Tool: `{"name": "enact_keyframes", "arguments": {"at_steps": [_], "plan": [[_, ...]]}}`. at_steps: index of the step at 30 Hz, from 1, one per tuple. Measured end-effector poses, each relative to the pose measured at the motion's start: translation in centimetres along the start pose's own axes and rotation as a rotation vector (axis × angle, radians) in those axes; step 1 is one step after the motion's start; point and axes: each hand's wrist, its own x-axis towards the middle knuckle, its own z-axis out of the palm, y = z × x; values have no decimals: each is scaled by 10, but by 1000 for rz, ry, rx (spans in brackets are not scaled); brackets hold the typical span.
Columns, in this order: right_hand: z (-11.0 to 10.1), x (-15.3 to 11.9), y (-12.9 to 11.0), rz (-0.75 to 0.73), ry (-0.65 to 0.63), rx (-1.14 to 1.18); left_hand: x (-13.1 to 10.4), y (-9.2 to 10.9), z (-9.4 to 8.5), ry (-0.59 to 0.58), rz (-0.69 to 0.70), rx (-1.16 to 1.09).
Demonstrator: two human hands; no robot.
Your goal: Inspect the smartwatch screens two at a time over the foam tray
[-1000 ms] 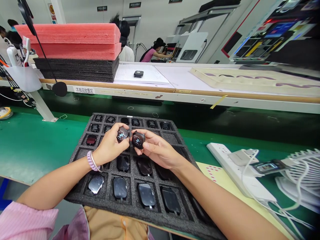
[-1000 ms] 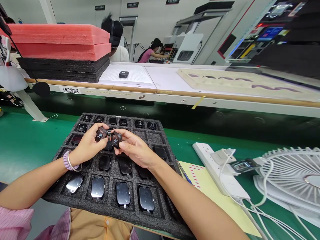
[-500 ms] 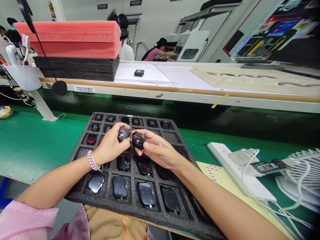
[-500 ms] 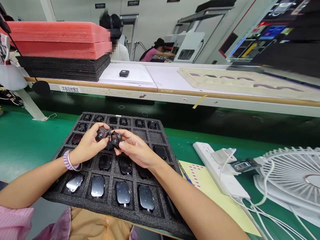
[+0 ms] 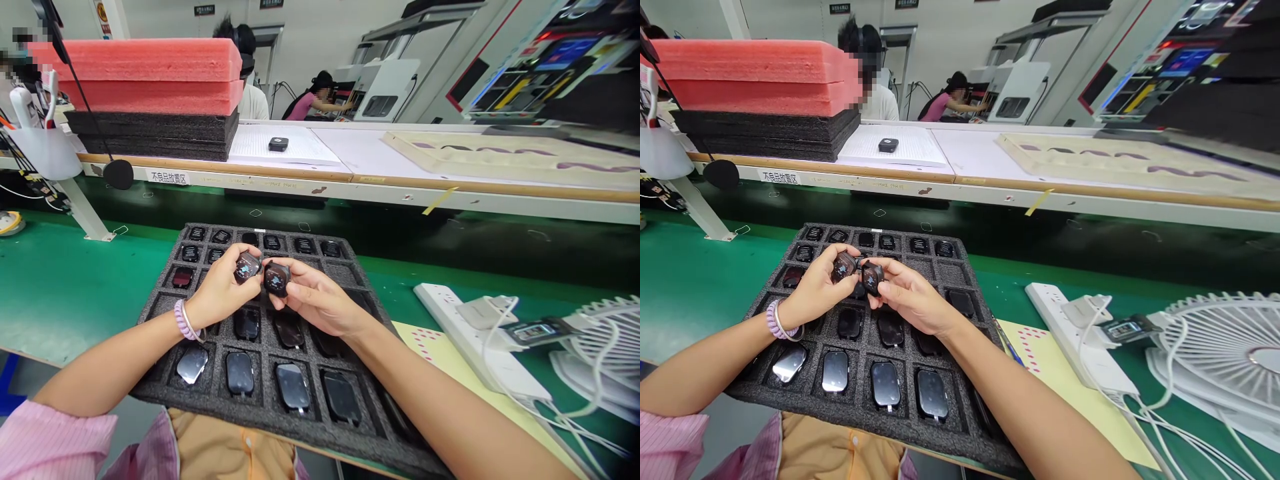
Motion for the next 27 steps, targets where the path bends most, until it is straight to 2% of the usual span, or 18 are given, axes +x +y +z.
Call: {"name": "enact_keyframes", "arguments": {"at_steps": [5, 9, 12, 15, 18, 27], "plan": [[-1, 0, 1, 20, -2, 11, 0, -1, -1, -10, 6, 35], [-2, 2, 2, 33, 28, 28, 3, -2, -1, 12, -66, -19], [-5, 5, 4, 74, 97, 71, 6, 0, 0, 37, -213, -183], [-9, 8, 6, 97, 185, 104, 8, 3, -1, 5, -403, -438], [-10, 9, 5, 94, 234, 102, 9, 4, -2, -39, -493, -635], [-8, 8, 2, 40, 230, 24, 7, 1, -2, -53, -387, -559]]}}
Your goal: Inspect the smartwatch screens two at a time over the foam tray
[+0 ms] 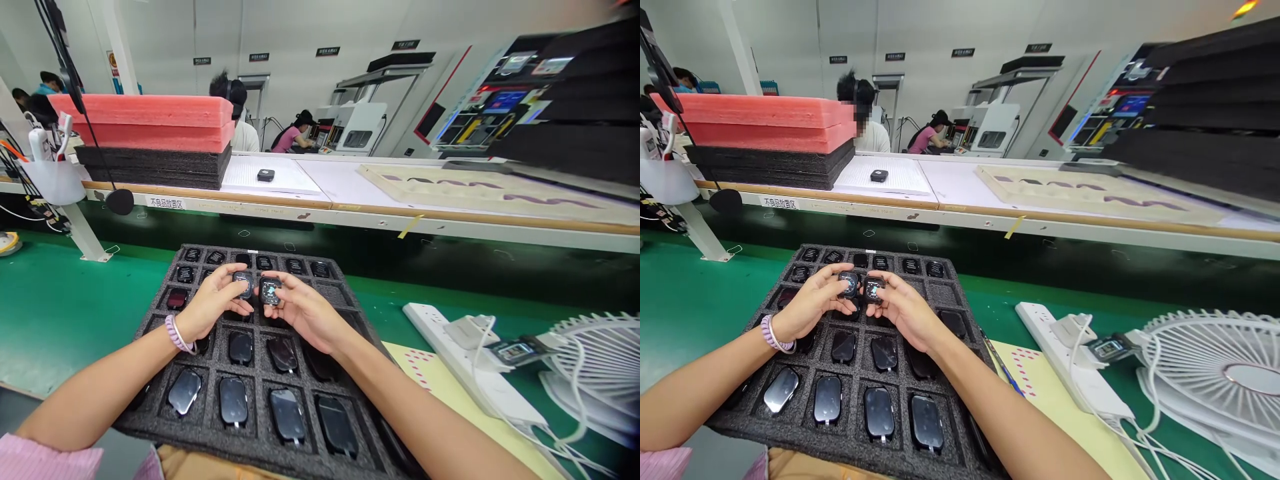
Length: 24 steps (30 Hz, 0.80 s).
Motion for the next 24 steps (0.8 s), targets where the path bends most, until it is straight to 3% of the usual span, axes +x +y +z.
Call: {"name": "enact_keyframes", "arguments": {"at_steps": [9, 24], "plan": [[1, -3, 0, -57, -1, -41, -1, -3, -2, -73, 57, 9], [-1, -2, 2, -96, -19, -111, 0, -3, -1, -72, 59, 13]]}}
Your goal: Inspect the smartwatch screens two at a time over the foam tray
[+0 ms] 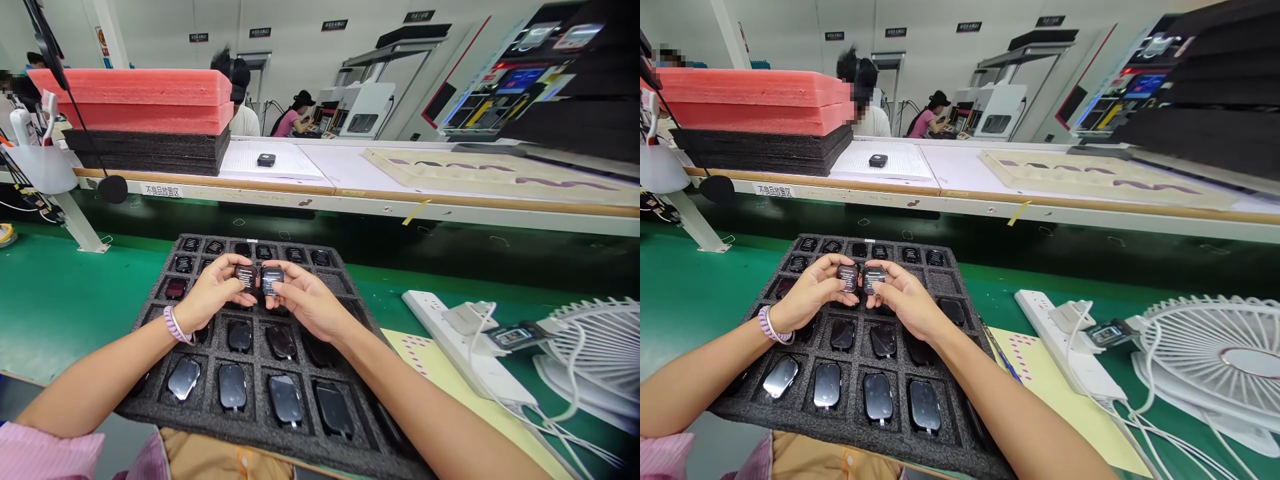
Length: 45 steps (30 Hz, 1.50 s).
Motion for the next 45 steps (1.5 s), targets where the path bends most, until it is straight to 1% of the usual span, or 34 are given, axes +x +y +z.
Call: {"name": "enact_keyframes", "arguments": {"at_steps": [6, 19, 22, 27, 30, 33, 37, 42, 45], "plan": [[-1, -1, 0, -15, -21, -23, -1, 0, 1, -2, 2, 4], [1, -1, 0, -12, -24, -36, -1, -1, 1, -9, 8, 20], [2, -2, -4, 19, -12, 13, -1, 0, 0, -10, 1, 5], [3, -1, -10, 112, 37, 147, -1, 3, 2, -9, -18, -35], [2, -1, -10, 147, 66, 161, -2, 5, 2, 0, -53, -26], [2, -1, -9, 156, 77, 141, -4, 6, 3, 7, -56, 21], [2, -2, -8, 145, 76, 113, -2, 3, 1, 41, -7, 92], [2, -3, -7, 147, 57, 73, 1, -2, -1, 166, 199, 258], [3, -3, -7, 147, 47, 57, 0, -2, -2, 147, 221, 327]]}}
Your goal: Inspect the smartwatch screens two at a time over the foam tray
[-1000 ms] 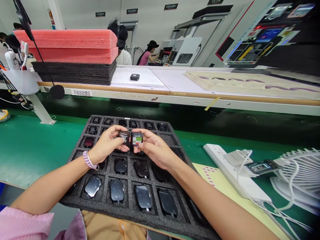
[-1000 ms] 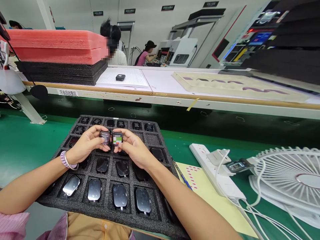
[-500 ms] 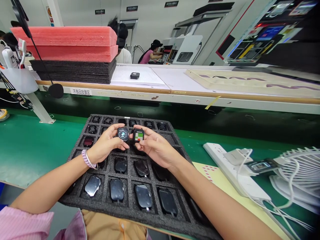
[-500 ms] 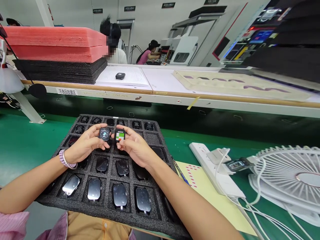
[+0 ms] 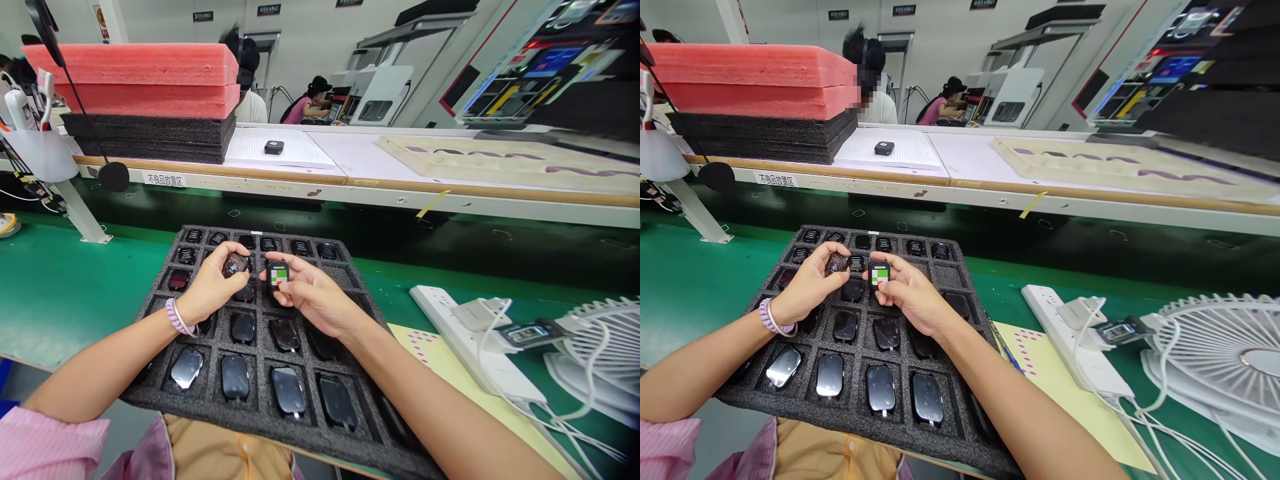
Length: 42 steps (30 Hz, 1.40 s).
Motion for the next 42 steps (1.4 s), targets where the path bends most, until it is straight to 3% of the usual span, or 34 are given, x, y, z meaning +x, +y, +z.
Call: {"name": "enact_keyframes", "arguments": {"at_steps": [12, 42], "plan": [[-2, 0, 1, -19, -34, -34, -1, -1, 0, -54, 38, 68], [-3, -1, 1, -37, -56, -79, 0, -5, 0, -24, 26, 80]]}}
